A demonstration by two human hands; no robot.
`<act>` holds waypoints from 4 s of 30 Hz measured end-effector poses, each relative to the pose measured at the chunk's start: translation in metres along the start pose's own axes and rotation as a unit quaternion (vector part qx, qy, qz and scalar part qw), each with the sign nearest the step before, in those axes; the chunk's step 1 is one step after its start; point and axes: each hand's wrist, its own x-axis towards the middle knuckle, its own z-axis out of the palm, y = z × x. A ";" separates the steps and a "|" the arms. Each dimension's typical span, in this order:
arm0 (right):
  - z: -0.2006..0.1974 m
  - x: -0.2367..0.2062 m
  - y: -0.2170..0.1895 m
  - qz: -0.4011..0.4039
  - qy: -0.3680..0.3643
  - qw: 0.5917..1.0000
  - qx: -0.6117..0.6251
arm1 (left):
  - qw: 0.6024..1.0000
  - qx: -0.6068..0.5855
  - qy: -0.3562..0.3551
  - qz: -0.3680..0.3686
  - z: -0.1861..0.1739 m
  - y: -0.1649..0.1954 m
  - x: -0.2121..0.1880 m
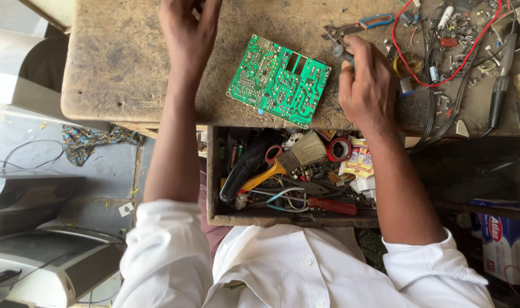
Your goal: The person repairs a green circuit board at a cluttered workbench. They hold the board, use a soldering iron to work on its solder joints, flip the board over to reach the other side, and use a screwdriver and pliers on components before resuming soldering.
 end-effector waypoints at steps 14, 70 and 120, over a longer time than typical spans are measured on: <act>-0.026 -0.008 0.002 -0.038 -0.057 0.997 0.026 | 0.949 0.238 -0.175 -0.109 -0.017 0.112 -0.118; 0.007 0.000 0.014 0.007 0.134 0.968 0.213 | 0.968 0.240 -0.063 0.026 -0.006 0.075 -0.101; 0.071 0.082 -0.027 -0.059 -0.063 0.963 0.254 | 0.933 0.345 -0.063 0.078 0.000 0.020 -0.115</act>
